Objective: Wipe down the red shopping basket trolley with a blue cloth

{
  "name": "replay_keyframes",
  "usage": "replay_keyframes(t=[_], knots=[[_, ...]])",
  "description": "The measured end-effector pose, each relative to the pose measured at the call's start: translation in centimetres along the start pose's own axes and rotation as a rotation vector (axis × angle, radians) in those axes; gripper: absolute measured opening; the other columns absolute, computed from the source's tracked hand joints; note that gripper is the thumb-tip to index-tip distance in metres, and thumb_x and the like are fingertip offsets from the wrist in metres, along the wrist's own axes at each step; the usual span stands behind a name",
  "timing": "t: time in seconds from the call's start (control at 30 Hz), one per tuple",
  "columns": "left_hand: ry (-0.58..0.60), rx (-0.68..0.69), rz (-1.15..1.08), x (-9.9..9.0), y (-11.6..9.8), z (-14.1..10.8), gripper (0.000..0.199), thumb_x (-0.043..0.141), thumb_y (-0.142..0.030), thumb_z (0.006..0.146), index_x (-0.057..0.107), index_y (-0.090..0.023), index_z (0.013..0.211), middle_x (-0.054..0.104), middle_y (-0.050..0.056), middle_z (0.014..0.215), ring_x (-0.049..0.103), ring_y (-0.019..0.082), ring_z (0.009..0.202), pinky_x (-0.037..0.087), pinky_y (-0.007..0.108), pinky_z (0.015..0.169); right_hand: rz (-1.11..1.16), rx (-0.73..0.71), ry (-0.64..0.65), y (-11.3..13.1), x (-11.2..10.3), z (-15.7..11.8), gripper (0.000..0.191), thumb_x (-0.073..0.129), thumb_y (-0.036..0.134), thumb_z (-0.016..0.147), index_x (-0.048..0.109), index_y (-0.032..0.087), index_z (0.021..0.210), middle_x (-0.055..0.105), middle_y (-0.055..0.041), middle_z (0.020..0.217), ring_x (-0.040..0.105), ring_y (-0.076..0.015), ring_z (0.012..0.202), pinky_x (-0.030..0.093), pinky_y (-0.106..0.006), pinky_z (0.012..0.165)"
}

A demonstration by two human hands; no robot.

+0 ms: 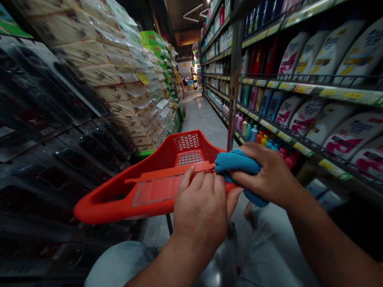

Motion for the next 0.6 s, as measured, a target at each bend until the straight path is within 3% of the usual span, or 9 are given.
replay_keyframes(t=[0.13, 0.27, 0.37, 0.5, 0.6], knots=[[-0.092, 0.059, 0.033, -0.9, 1.1, -0.8, 0.042, 0.042, -0.050, 0.100, 0.067, -0.017, 0.091, 0.071, 0.005, 0.080, 0.065, 0.021, 0.078, 0.051, 0.039, 0.092, 0.101, 0.089, 0.028, -1.3, 1.1, -0.3, 0.015, 0.061, 0.036, 0.085, 0.064, 0.022, 0.080, 0.065, -0.0001, 0.075, 0.061, -0.0181, 0.071, 0.045, -0.029, 0.066], [-0.075, -0.039, 0.008, -1.4, 0.9, -1.1, 0.036, 0.042, -0.035, 0.100, 0.059, -0.023, 0.071, 0.065, 0.002, 0.067, 0.062, 0.021, 0.070, 0.047, 0.038, 0.076, 0.244, 0.025, -0.047, 0.3, 2.6, -1.2, 0.005, 0.063, 0.027, 0.080, 0.062, 0.023, 0.084, 0.064, -0.0012, 0.082, 0.061, -0.0190, 0.078, 0.047, -0.029, 0.070], [-0.105, -0.068, 0.001, -1.7, 0.4, -1.4, 0.036, 0.044, -0.030, 0.099, 0.055, -0.024, 0.065, 0.060, 0.000, 0.058, 0.057, 0.019, 0.061, 0.039, 0.036, 0.063, 0.395, -0.002, -0.024, 1.4, 3.9, -1.6, 0.007, 0.062, 0.025, 0.080, 0.058, 0.023, 0.075, 0.060, 0.0007, 0.076, 0.059, -0.0166, 0.071, 0.047, -0.028, 0.067], [-0.166, 0.041, -0.033, -2.5, 2.0, -2.7, 0.034, 0.046, -0.027, 0.097, 0.057, -0.022, 0.065, 0.060, -0.001, 0.057, 0.057, 0.016, 0.059, 0.039, 0.032, 0.061, 0.512, 0.007, 0.003, 2.3, 5.2, -2.2, 0.004, 0.064, 0.026, 0.081, 0.062, 0.023, 0.081, 0.063, 0.0006, 0.079, 0.062, -0.0170, 0.074, 0.050, -0.030, 0.070], [-0.228, 0.107, -0.053, -3.3, 4.3, -3.9, 0.032, 0.044, -0.022, 0.094, 0.062, -0.021, 0.068, 0.065, 0.001, 0.062, 0.061, 0.016, 0.063, 0.045, 0.031, 0.067, 0.591, -0.138, -0.015, 3.5, 6.2, -3.1, 0.022, 0.071, 0.028, 0.077, 0.065, 0.025, 0.098, 0.067, -0.0016, 0.089, 0.065, -0.0197, 0.082, 0.053, -0.032, 0.074]])
Point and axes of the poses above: each hand's wrist, its own z-axis towards the middle knuckle, its own x-axis out of the palm, y = z × x, the point moved 4 cm from there along z, towards the middle knuckle
